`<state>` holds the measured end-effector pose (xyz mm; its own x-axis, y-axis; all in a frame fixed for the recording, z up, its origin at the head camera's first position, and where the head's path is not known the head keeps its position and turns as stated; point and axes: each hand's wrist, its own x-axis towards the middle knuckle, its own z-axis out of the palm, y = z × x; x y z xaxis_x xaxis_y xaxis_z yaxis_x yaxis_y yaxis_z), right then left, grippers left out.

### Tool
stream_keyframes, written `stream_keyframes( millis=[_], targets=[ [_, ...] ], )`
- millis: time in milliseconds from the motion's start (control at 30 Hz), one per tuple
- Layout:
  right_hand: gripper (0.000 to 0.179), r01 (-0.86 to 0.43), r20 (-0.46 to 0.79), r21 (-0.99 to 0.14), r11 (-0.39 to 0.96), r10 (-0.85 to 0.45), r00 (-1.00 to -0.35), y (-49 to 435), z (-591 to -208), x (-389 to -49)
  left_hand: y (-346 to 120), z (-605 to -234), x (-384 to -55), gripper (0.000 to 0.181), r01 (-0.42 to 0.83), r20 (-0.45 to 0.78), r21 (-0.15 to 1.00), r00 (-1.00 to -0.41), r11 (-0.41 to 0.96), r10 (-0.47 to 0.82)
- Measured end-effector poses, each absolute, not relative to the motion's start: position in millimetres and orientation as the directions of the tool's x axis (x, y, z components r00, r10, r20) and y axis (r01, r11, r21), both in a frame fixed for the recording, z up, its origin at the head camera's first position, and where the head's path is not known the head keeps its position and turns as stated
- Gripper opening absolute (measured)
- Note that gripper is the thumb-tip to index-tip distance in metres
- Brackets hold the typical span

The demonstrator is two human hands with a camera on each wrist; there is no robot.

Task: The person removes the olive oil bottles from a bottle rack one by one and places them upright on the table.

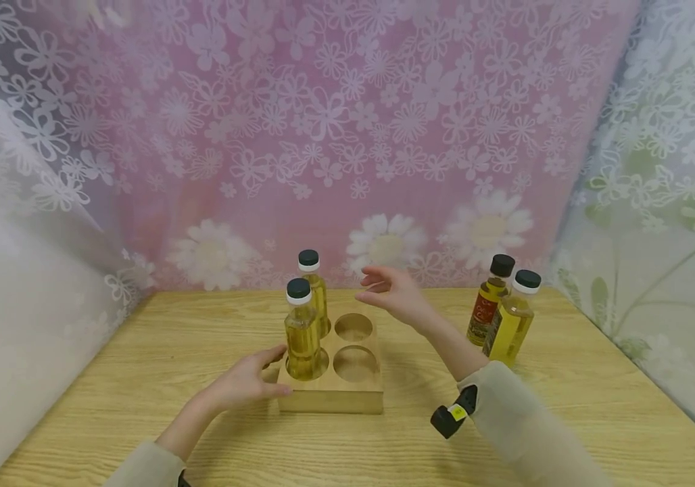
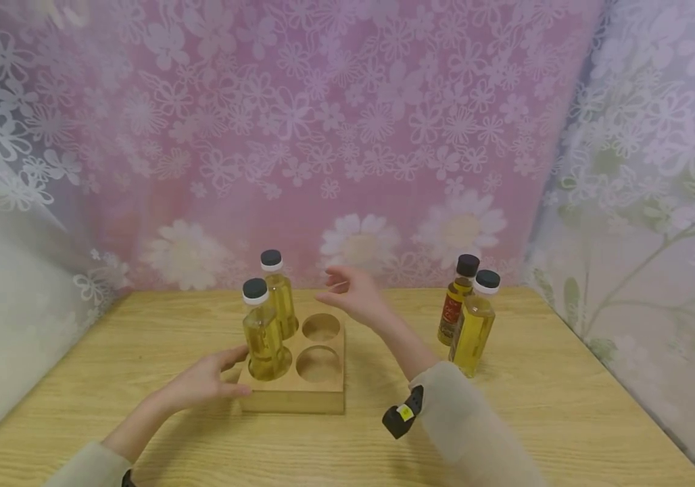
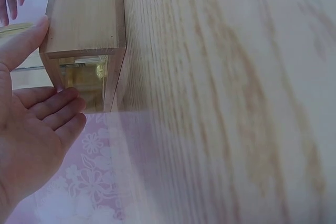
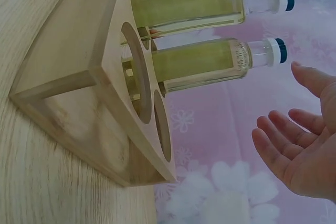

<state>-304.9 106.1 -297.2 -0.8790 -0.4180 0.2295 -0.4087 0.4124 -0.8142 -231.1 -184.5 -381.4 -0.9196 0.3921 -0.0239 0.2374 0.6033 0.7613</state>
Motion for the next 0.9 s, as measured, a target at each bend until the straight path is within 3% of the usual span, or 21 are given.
stream_keyframes(
  millis=[567,900],
  targets=[
    [0.059,-0.371,0.152,-0.814,0.448,-0.453,-0.879,47,-314,-336,-184,-380,-231,0.089,0.222,-0.045,0.774,-0.915,0.593,0.4],
    [0.051,-0.447,0.227,-0.782,0.435,-0.47,-0.853,25,-317,-336,-183,-380,-230,0.088,0.221,-0.045,0.773,-0.916,0.595,0.399]
  ],
)
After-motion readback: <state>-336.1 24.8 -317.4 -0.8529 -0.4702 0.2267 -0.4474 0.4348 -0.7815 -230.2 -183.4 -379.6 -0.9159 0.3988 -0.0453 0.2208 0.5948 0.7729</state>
